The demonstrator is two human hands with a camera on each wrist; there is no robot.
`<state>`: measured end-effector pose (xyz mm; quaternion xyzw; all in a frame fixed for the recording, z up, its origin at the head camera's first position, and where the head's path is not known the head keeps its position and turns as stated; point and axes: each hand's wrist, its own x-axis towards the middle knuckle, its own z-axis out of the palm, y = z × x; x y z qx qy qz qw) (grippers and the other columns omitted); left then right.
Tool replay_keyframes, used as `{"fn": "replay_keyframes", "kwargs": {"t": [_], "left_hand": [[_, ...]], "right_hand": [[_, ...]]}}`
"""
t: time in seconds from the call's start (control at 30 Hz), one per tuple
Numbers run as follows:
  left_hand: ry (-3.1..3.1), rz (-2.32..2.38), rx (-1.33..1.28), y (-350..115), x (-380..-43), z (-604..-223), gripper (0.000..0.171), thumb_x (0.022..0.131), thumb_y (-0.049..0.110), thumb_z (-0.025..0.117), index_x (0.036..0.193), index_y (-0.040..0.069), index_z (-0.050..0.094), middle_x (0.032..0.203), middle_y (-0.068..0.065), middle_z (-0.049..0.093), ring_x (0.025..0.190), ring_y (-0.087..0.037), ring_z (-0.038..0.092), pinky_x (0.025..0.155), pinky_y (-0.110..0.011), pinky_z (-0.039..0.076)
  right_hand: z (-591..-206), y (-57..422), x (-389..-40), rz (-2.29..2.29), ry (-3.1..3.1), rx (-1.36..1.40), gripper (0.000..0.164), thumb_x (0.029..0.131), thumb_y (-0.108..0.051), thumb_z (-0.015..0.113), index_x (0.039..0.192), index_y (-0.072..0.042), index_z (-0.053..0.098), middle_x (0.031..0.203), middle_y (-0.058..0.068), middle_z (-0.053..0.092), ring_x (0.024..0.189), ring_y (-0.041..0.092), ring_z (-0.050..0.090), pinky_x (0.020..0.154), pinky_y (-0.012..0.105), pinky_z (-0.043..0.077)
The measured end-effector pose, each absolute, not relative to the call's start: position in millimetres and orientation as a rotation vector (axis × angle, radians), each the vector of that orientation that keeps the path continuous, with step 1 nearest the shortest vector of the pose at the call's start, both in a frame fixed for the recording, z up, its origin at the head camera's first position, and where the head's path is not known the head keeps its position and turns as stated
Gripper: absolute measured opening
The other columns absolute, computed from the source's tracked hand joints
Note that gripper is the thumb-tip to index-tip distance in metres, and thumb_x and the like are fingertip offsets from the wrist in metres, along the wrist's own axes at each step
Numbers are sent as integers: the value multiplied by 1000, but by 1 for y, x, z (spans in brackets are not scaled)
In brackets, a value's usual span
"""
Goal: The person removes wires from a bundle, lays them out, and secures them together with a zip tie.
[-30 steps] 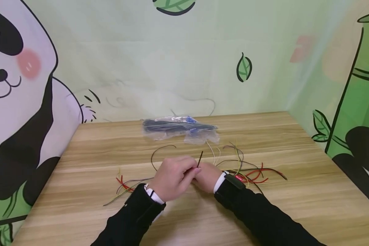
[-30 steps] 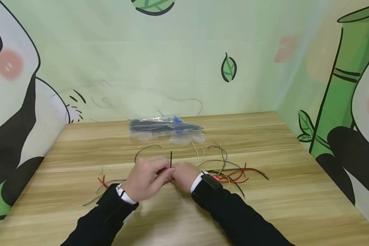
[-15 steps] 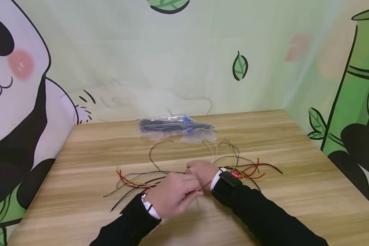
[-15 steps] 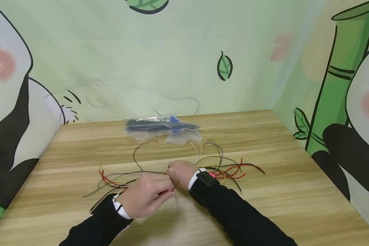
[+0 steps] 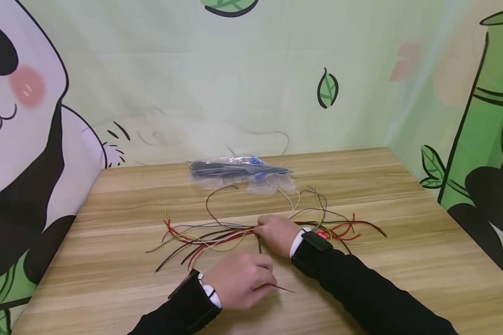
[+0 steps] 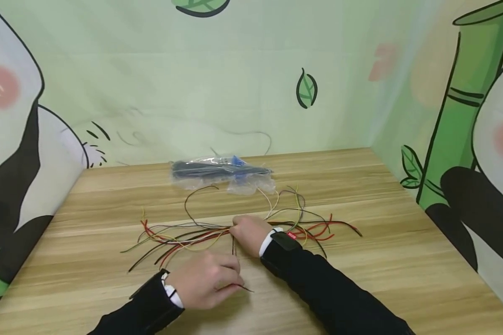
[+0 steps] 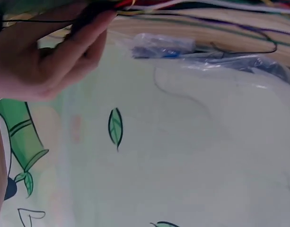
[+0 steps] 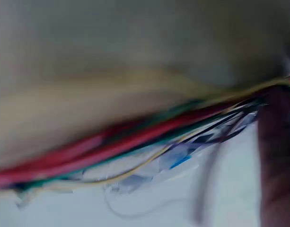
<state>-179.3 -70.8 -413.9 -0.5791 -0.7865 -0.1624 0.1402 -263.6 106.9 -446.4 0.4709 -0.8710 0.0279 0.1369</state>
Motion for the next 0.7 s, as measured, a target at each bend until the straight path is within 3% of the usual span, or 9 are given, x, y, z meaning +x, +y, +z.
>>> {"fn": "replay_keyframes", "kwargs": {"t": [0.17, 0.27, 0.43, 0.7], "left_hand": [[-2471, -467, -1669, -79, -184, -426, 8, 82, 17, 81, 90, 18, 80, 85, 10, 64, 74, 3, 57, 69, -14, 46], [-2621, -475, -1682, -82, -184, -432, 17, 79, 11, 80, 95, 18, 80, 89, 11, 65, 78, 3, 58, 73, -15, 46], [-2670, -539, -1648, -81, -184, -441, 19, 82, 3, 73, 94, 16, 79, 90, 10, 66, 82, 1, 60, 78, -17, 49], [-2561, -598, -1509, -80, -191, -446, 5, 88, 11, 76, 93, 14, 77, 89, 7, 67, 81, -2, 62, 75, -18, 50]], "right_hand": [[-448, 113, -249, 82, -2603, 1370, 34, 97, -7, 62, 129, 3, 67, 110, 13, 57, 96, 25, 58, 81, 34, 53], [-451, 112, -245, -4, -2647, 1336, 41, 98, -10, 59, 138, 2, 60, 123, 15, 56, 109, 28, 57, 89, 37, 53], [-449, 113, -241, -52, -2705, 1325, 45, 99, -12, 57, 141, 2, 56, 132, 17, 55, 120, 30, 55, 97, 39, 51], [-441, 132, -235, 179, -2726, 1270, 44, 98, -8, 59, 140, 6, 55, 129, 19, 57, 119, 31, 57, 100, 41, 49]]}}
